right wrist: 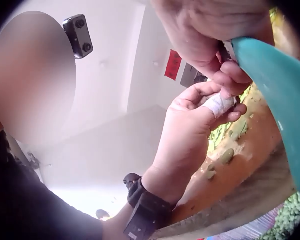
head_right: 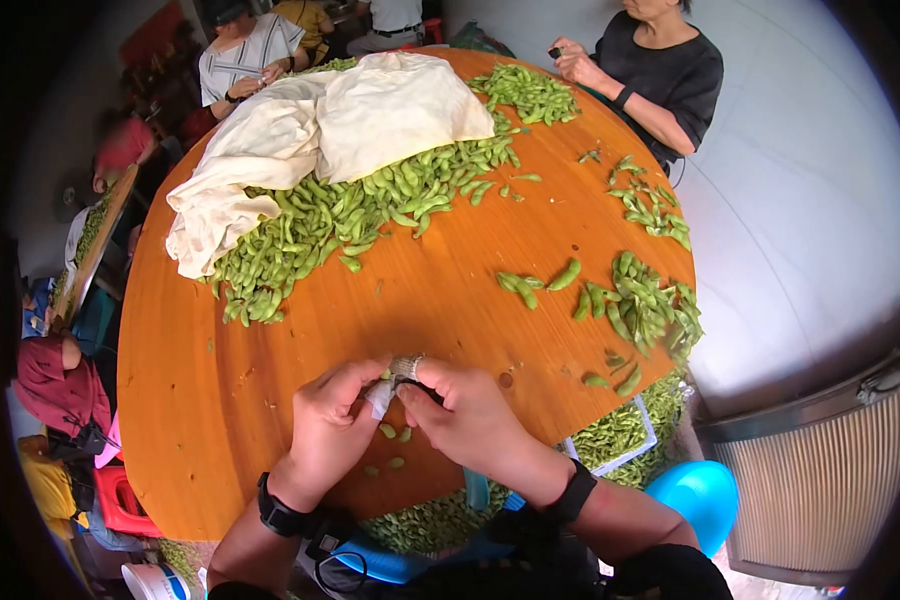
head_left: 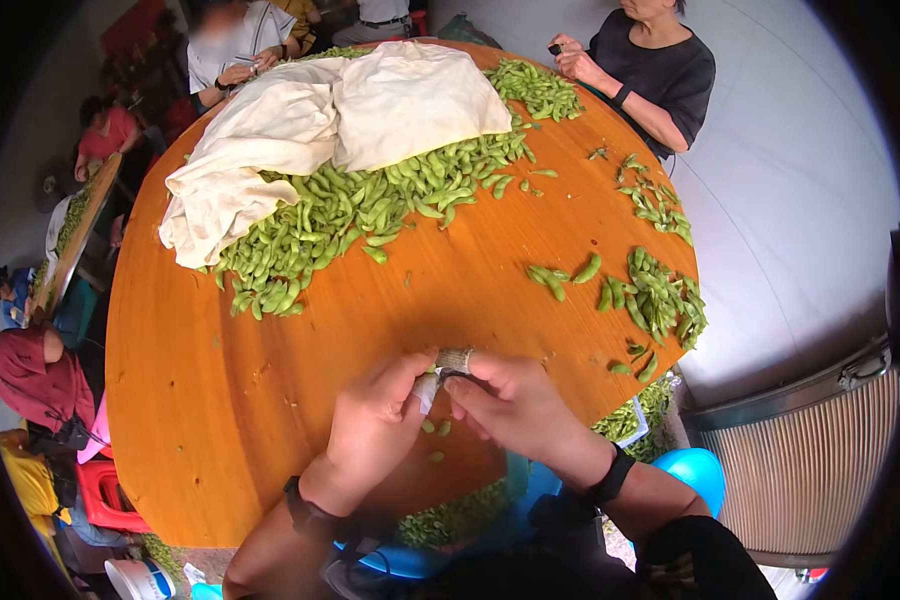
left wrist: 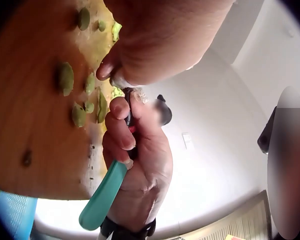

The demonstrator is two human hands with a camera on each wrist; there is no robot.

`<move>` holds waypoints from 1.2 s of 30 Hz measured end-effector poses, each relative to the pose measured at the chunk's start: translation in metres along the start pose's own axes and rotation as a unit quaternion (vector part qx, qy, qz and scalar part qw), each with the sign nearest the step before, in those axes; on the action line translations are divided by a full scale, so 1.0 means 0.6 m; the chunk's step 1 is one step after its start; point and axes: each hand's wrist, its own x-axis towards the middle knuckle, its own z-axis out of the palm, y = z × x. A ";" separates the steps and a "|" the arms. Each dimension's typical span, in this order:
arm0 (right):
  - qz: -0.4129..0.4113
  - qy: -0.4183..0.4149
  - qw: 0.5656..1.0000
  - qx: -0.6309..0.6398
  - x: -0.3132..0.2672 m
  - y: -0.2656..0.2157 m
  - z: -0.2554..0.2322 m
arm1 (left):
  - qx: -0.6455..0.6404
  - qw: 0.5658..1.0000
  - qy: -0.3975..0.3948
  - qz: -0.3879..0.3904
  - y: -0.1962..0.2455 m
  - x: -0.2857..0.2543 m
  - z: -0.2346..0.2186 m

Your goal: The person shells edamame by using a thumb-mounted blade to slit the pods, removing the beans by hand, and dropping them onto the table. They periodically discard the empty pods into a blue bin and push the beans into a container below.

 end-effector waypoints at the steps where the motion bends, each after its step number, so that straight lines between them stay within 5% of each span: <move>1: 0.002 -0.001 1.000 -0.001 0.001 0.000 0.001 | -0.001 1.000 0.001 -0.002 -0.001 -0.001 0.001; 10: 0.085 -0.015 0.992 0.090 0.010 0.011 -0.009 | -0.138 0.983 -0.057 -0.110 -0.018 0.001 -0.005; 13: 0.110 -0.039 0.985 0.130 0.014 0.006 -0.017 | -0.375 0.889 -0.087 -0.248 -0.014 0.021 -0.021; 17: 0.058 -0.016 0.997 0.053 0.004 -0.003 -0.001 | -0.378 0.884 -0.079 -0.262 -0.009 0.020 -0.022; 22: -0.018 0.004 0.998 -0.064 -0.009 0.001 0.005 | -0.238 0.939 -0.076 -0.235 -0.006 0.008 -0.015; 25: -0.001 0.011 1.000 0.009 -0.015 -0.001 0.007 | -0.118 0.974 -0.065 -0.184 -0.016 0.004 -0.007; 29: 0.004 0.003 1.000 -0.005 -0.025 0.000 -0.004 | -0.087 0.984 -0.051 -0.149 0.008 0.002 -0.016; 31: -0.054 -0.008 0.988 -0.144 -0.034 0.007 -0.022 | 0.084 0.987 -0.098 -0.090 0.027 -0.007 -0.035; 36: -0.168 -0.062 0.954 -0.239 -0.053 0.006 -0.053 | 0.176 0.975 -0.126 -0.054 0.057 0.002 -0.086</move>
